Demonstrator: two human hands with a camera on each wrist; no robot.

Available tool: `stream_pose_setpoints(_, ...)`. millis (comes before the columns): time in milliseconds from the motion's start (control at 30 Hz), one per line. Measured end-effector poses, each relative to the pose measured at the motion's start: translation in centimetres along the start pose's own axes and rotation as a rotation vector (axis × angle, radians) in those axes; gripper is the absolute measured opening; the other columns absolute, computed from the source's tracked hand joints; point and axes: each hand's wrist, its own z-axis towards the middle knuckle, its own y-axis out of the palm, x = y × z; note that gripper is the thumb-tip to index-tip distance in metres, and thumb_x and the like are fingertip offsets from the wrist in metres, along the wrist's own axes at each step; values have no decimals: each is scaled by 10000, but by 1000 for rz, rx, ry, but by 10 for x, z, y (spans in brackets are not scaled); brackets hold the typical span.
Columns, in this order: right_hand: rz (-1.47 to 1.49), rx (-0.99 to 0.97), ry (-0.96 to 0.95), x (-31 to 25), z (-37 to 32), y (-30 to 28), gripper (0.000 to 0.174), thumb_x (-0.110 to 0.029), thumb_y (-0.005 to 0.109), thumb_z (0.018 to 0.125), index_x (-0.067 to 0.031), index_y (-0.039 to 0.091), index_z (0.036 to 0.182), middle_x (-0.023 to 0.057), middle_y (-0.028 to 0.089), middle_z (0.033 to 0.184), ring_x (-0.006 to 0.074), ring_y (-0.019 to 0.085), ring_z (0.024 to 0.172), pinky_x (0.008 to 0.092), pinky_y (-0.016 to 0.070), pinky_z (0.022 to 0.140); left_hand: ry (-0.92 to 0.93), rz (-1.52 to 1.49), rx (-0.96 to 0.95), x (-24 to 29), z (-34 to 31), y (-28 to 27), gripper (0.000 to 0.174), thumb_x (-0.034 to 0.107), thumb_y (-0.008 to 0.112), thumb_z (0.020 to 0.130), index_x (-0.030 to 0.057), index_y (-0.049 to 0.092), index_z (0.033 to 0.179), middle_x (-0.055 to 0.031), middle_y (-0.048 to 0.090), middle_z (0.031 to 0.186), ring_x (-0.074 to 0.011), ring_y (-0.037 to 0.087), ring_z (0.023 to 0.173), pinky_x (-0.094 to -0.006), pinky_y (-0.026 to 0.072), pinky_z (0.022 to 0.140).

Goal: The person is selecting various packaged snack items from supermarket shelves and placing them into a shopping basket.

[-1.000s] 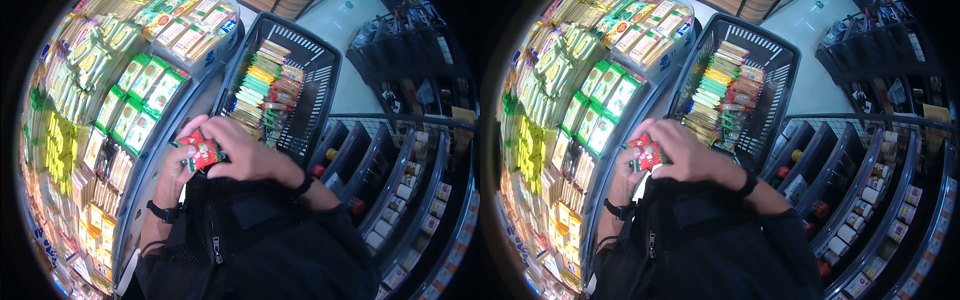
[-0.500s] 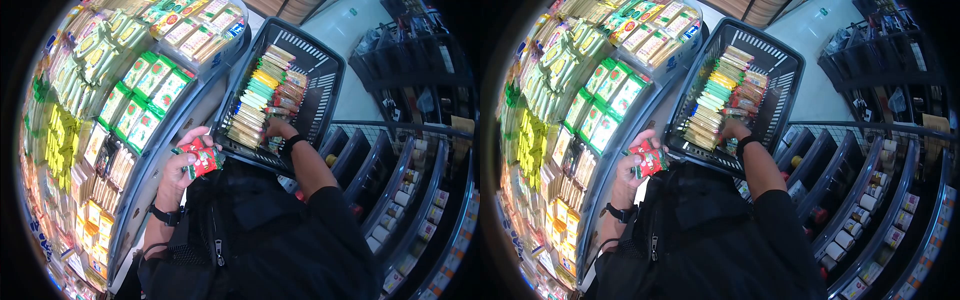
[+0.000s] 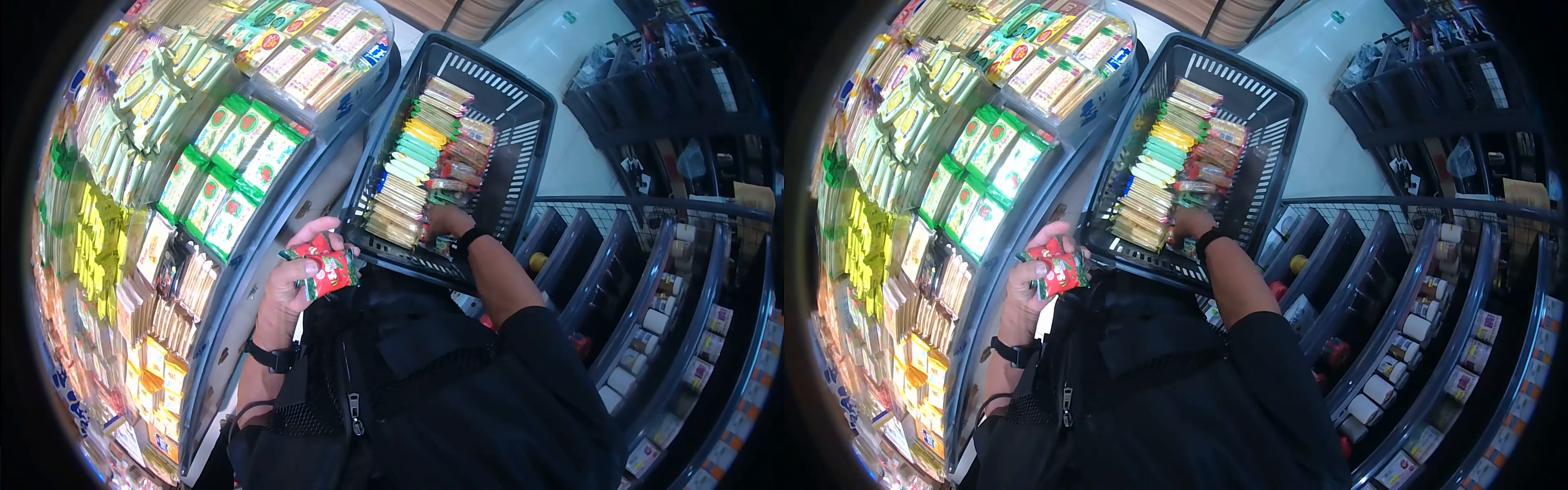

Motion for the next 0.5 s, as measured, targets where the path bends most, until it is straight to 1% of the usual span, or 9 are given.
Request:
stream_pose_setpoints(167, -36, -19, 15, -11, -17, -9, 540, -308, 853, 571, -30, 706, 1010, 177, 679, 1072, 307, 660, 990, 409, 530, 826, 4, 3, -12, -1, 2, -3, 681, 102, 680, 637, 10, 506, 1289, -95, 618, 989, -352, 566, 1072, -462, 452, 985)
stream_pose_setpoints(267, 24, -91, 70, -21, -37, -26, 504, -263, 846, 586, -26, 705, 1007, 167, 683, 1070, 303, 664, 976, 399, 538, 806, -4, -3, -7, -1, 2, -3, 676, 104, 686, 646, 11, 507, 1291, -97, 622, 999, -353, 564, 1086, -456, 447, 990)
stream_pose_setpoints(367, 61, -147, 107, -15, -41, -37, 450, -227, 834, 606, -17, 708, 984, 161, 704, 982, 287, 693, 854, 383, 559, 708, 2, 5, -2, 0, 3, -3, 675, 106, 691, 653, 12, 505, 1295, -100, 623, 1014, -357, 562, 1098, -453, 450, 988)
stream_pose_setpoints(467, 218, -6, 94, -8, -55, -54, 400, -190, 827, 615, 6, 705, 942, 154, 711, 868, 255, 695, 703, 366, 556, 594, -12, 2, 12, 1, 3, -3, 672, 95, 686, 657, 8, 501, 1297, -109, 618, 1034, -356, 561, 1107, -450, 452, 989)
stream_pose_setpoints(500, 195, -25, 54, -12, -65, -71, 342, -169, 819, 623, 32, 693, 870, 147, 690, 743, 216, 670, 593, 344, 537, 516, -21, -3, 19, 2, 3, -3, 670, 89, 683, 658, 6, 500, 1297, -113, 615, 1041, -355, 561, 1110, -448, 452, 991)
